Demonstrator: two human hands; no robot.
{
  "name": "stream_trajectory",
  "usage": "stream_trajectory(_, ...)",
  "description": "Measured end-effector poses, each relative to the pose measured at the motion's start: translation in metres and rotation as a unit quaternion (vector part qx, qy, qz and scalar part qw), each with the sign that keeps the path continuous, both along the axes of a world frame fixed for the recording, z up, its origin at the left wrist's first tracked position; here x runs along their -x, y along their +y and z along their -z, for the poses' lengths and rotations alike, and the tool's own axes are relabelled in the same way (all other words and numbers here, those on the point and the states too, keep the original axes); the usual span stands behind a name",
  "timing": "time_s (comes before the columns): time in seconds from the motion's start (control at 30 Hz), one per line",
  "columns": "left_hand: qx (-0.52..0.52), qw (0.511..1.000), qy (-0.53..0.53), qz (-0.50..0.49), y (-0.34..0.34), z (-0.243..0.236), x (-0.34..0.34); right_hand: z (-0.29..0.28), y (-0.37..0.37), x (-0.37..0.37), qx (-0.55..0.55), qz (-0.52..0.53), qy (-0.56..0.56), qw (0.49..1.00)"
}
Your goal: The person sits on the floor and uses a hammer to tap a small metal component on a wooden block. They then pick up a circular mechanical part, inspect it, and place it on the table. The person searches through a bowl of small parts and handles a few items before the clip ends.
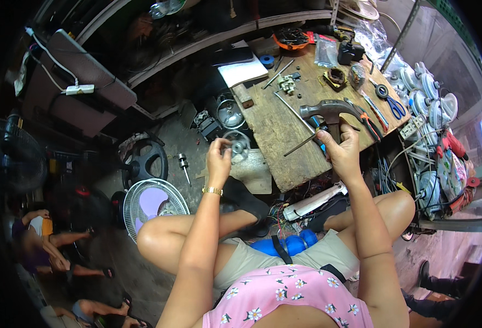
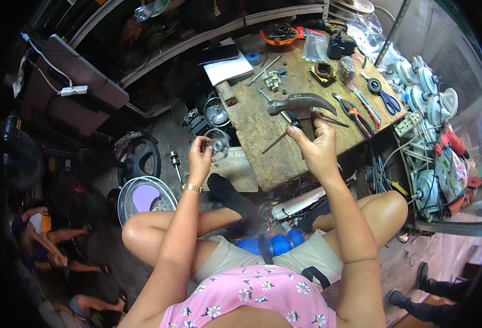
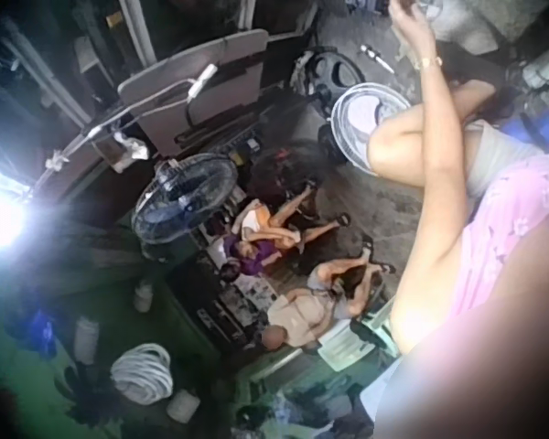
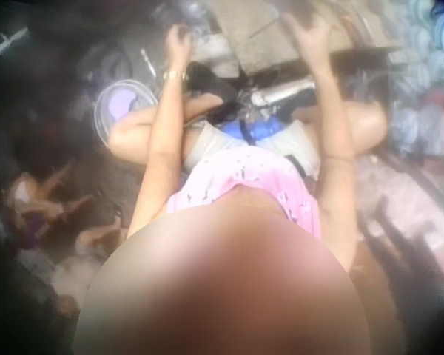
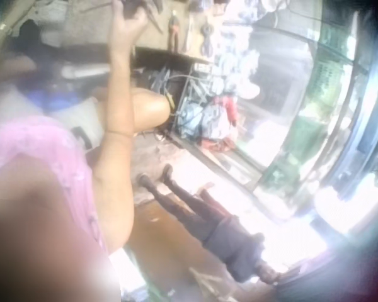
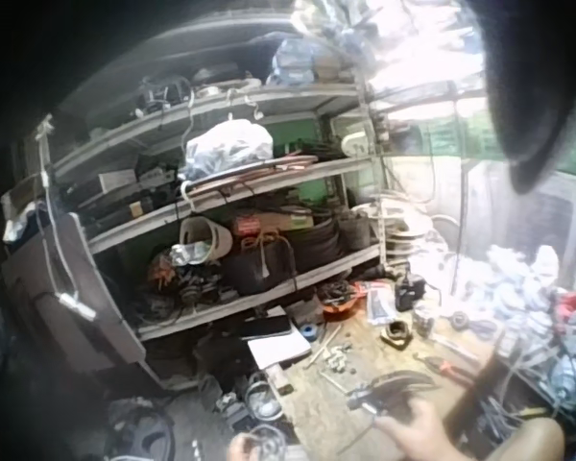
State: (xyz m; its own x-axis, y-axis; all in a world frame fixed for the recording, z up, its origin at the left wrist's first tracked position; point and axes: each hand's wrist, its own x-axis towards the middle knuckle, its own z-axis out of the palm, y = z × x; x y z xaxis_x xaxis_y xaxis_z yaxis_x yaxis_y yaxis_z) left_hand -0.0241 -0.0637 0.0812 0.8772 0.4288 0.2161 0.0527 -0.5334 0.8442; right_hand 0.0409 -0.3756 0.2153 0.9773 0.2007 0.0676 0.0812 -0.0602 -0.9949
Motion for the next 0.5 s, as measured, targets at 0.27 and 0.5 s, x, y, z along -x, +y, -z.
stream_trajectory(0.27,-0.112,0.976,0.171,-0.071,0.046,0.129,0.023,0.026,0.055,0.014,0.042,-0.043,-0.037,0.998)
stream_trajectory(0.5,-0.177,0.965,0.194,-0.009,0.041,0.116,0.015,0.041,0.057,0.017,0.102,-0.037,-0.113,0.988)
